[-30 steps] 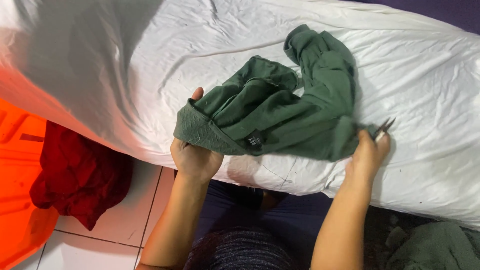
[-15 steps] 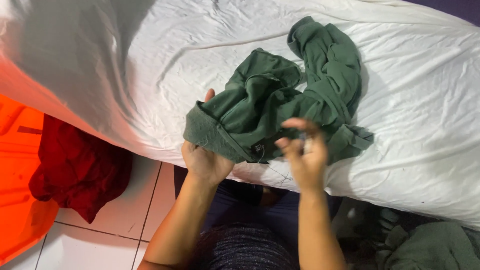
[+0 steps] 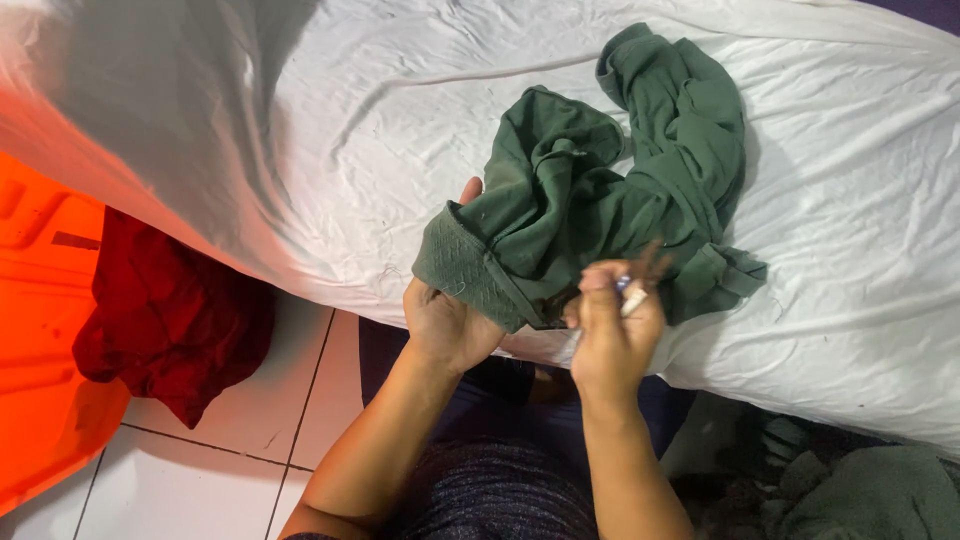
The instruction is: Trimming loose threads from a green garment using small scissors
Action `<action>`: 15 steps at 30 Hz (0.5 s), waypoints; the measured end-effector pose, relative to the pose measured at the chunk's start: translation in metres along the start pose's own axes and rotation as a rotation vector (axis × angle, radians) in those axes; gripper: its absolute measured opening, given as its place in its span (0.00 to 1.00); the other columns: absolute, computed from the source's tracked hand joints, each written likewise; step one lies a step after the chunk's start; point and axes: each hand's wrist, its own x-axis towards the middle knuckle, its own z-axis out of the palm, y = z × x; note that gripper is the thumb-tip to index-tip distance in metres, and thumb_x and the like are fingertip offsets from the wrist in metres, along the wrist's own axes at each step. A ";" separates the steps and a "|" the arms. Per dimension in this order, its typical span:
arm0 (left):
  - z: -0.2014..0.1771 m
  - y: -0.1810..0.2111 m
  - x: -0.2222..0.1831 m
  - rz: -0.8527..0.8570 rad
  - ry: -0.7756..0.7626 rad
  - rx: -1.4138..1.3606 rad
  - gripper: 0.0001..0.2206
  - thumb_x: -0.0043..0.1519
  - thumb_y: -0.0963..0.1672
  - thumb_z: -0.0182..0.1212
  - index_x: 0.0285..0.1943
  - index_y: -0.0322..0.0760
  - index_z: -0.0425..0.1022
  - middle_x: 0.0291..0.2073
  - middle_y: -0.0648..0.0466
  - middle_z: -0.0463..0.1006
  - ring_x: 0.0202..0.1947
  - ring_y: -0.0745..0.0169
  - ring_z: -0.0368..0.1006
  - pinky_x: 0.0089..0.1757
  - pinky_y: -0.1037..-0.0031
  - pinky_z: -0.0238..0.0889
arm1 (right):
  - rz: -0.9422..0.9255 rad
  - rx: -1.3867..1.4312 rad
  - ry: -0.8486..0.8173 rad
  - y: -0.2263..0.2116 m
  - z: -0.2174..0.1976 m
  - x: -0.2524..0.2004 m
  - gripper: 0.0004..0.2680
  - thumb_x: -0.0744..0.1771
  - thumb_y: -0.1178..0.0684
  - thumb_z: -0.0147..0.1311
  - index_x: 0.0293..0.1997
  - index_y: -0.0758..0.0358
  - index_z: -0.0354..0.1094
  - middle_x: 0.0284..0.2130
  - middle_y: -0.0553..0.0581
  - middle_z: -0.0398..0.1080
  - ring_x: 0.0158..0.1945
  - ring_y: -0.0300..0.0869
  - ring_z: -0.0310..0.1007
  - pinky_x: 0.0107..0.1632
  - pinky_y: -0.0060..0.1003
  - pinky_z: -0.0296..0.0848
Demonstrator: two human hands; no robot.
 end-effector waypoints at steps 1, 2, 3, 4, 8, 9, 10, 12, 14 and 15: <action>-0.001 -0.001 0.000 0.000 0.001 0.000 0.27 0.72 0.51 0.35 0.82 0.49 0.45 0.74 0.38 0.57 0.70 0.35 0.58 0.63 0.46 0.59 | 0.000 -0.001 0.000 0.003 -0.006 0.002 0.04 0.70 0.55 0.53 0.39 0.62 0.67 0.16 0.42 0.52 0.18 0.27 0.59 0.25 0.24 0.67; -0.002 -0.001 0.000 -0.001 0.000 -0.003 0.27 0.72 0.51 0.36 0.82 0.49 0.45 0.74 0.39 0.57 0.70 0.35 0.58 0.63 0.46 0.59 | -0.037 0.030 -0.014 0.006 -0.011 0.004 0.07 0.71 0.55 0.51 0.33 0.63 0.65 0.15 0.45 0.52 0.16 0.29 0.56 0.23 0.26 0.65; -0.003 -0.001 0.000 -0.001 -0.001 -0.006 0.27 0.72 0.51 0.36 0.82 0.49 0.45 0.74 0.39 0.57 0.70 0.36 0.58 0.63 0.46 0.58 | -0.074 0.061 -0.028 0.010 -0.017 0.007 0.11 0.72 0.55 0.49 0.28 0.65 0.63 0.14 0.48 0.52 0.14 0.32 0.54 0.21 0.28 0.63; -0.005 -0.002 0.000 -0.001 -0.002 -0.006 0.27 0.72 0.51 0.36 0.82 0.49 0.45 0.74 0.39 0.57 0.70 0.36 0.58 0.63 0.46 0.58 | -0.074 0.061 -0.028 0.009 -0.016 0.003 0.11 0.72 0.55 0.49 0.28 0.65 0.63 0.14 0.48 0.52 0.14 0.32 0.54 0.21 0.28 0.63; -0.014 -0.013 0.000 -0.006 -0.031 0.069 0.27 0.72 0.49 0.37 0.82 0.49 0.42 0.74 0.39 0.55 0.72 0.36 0.55 0.65 0.47 0.55 | -0.200 -0.246 -0.248 -0.013 0.006 -0.009 0.05 0.65 0.57 0.62 0.38 0.64 0.70 0.24 0.55 0.68 0.16 0.33 0.60 0.20 0.25 0.57; -0.017 -0.018 0.000 0.007 -0.028 0.068 0.28 0.71 0.47 0.39 0.82 0.47 0.41 0.74 0.40 0.57 0.72 0.37 0.56 0.65 0.49 0.57 | -0.271 -0.325 -0.325 -0.023 0.017 -0.011 0.12 0.61 0.55 0.70 0.44 0.63 0.73 0.31 0.55 0.73 0.16 0.31 0.57 0.19 0.24 0.56; -0.014 -0.019 -0.003 0.005 -0.029 0.069 0.28 0.71 0.47 0.39 0.82 0.47 0.41 0.74 0.40 0.57 0.72 0.37 0.56 0.65 0.49 0.57 | -0.272 -0.325 -0.323 -0.022 0.021 -0.012 0.12 0.61 0.55 0.70 0.44 0.63 0.73 0.31 0.55 0.73 0.16 0.31 0.57 0.19 0.24 0.56; -0.007 -0.022 -0.007 0.008 -0.019 0.133 0.27 0.72 0.47 0.38 0.82 0.46 0.42 0.73 0.41 0.59 0.72 0.40 0.55 0.66 0.50 0.53 | -0.431 -0.552 -0.328 -0.020 0.031 -0.012 0.11 0.60 0.61 0.71 0.42 0.66 0.73 0.33 0.56 0.76 0.28 0.42 0.76 0.28 0.33 0.74; -0.008 -0.018 -0.004 0.010 -0.016 0.134 0.27 0.72 0.47 0.39 0.82 0.46 0.44 0.73 0.41 0.60 0.72 0.39 0.56 0.66 0.48 0.53 | -0.302 -0.463 -0.328 -0.018 0.027 -0.013 0.06 0.62 0.59 0.67 0.38 0.65 0.73 0.27 0.55 0.73 0.26 0.41 0.73 0.28 0.34 0.73; -0.009 -0.016 -0.002 0.014 -0.012 0.133 0.26 0.72 0.47 0.39 0.81 0.47 0.46 0.73 0.41 0.60 0.72 0.37 0.56 0.67 0.47 0.53 | -0.173 -0.374 -0.329 -0.016 0.025 -0.013 0.03 0.65 0.58 0.63 0.34 0.64 0.73 0.21 0.54 0.69 0.24 0.40 0.70 0.29 0.35 0.71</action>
